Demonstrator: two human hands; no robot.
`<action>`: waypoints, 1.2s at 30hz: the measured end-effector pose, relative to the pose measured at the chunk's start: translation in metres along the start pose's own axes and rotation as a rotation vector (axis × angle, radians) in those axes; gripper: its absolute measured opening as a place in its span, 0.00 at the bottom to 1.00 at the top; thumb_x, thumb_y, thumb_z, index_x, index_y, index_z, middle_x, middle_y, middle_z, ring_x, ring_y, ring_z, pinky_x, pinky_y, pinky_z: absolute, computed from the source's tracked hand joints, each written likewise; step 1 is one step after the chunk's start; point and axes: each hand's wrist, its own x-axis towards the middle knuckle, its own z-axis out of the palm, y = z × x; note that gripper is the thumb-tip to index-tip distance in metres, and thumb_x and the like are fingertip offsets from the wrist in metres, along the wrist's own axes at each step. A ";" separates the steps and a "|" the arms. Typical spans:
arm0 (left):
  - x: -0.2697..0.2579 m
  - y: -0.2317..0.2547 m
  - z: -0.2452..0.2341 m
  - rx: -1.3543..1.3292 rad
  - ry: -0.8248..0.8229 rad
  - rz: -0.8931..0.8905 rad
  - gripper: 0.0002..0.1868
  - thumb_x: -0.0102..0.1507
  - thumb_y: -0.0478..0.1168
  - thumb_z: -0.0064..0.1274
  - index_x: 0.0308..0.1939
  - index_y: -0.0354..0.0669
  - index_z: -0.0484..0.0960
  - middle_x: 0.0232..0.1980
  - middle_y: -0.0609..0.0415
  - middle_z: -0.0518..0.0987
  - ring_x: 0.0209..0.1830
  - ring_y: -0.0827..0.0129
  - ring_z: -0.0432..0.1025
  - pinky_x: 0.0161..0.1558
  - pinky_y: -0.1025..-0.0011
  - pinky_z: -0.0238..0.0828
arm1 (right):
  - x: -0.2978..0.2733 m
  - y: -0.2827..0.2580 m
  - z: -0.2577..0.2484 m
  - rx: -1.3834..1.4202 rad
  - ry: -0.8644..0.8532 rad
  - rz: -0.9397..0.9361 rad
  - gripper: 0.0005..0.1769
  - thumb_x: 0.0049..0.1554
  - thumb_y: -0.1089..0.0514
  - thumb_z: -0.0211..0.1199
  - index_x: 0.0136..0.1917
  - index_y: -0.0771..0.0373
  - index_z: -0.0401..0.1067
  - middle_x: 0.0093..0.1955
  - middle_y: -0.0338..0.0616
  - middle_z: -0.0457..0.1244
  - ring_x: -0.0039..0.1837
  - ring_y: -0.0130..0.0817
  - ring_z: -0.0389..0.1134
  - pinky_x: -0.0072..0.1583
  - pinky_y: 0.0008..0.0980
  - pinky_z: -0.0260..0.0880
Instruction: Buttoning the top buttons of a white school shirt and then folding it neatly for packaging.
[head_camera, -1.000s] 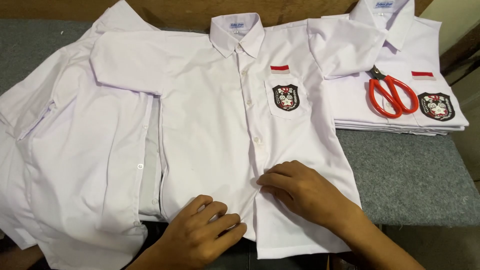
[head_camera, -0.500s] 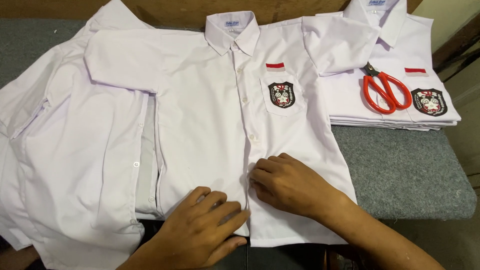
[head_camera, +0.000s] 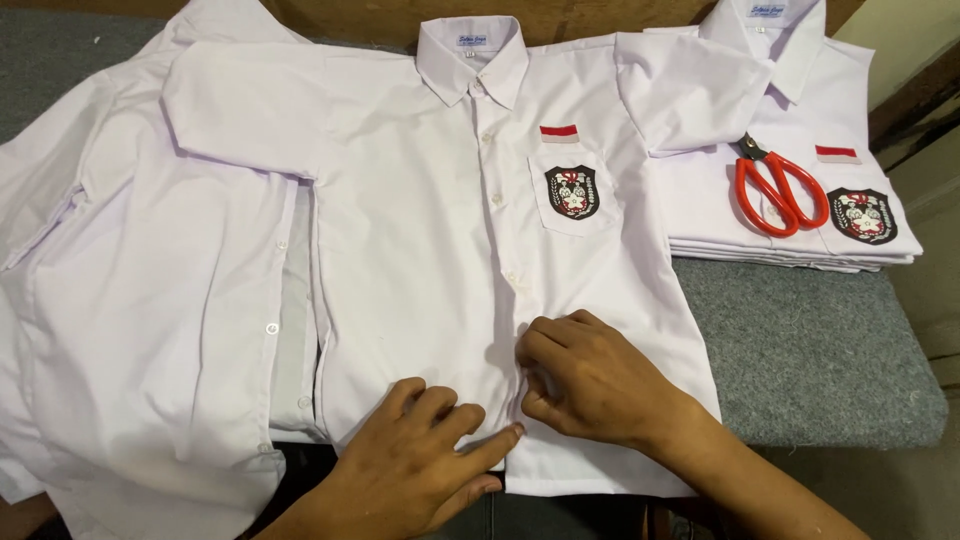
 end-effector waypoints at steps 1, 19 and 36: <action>-0.001 0.001 0.000 -0.023 -0.031 0.012 0.25 0.63 0.57 0.61 0.62 0.56 0.80 0.47 0.55 0.76 0.43 0.57 0.67 0.46 0.53 0.62 | 0.000 -0.001 -0.001 0.030 -0.038 0.050 0.10 0.50 0.56 0.62 0.42 0.56 0.63 0.37 0.34 0.60 0.38 0.37 0.63 0.49 0.36 0.62; 0.012 -0.009 -0.001 0.051 0.001 -0.137 0.25 0.65 0.57 0.54 0.60 0.48 0.78 0.55 0.54 0.76 0.50 0.58 0.68 0.51 0.55 0.63 | 0.005 -0.005 -0.005 -0.075 -0.109 0.005 0.10 0.60 0.54 0.63 0.54 0.54 0.75 0.45 0.36 0.64 0.46 0.37 0.68 0.47 0.37 0.62; 0.006 0.004 0.023 0.123 0.266 0.056 0.20 0.63 0.44 0.57 0.60 0.64 0.77 0.54 0.59 0.68 0.50 0.61 0.63 0.43 0.64 0.69 | 0.025 0.019 -0.030 0.139 -0.262 0.133 0.18 0.63 0.55 0.54 0.65 0.57 0.70 0.53 0.43 0.68 0.50 0.47 0.71 0.52 0.43 0.66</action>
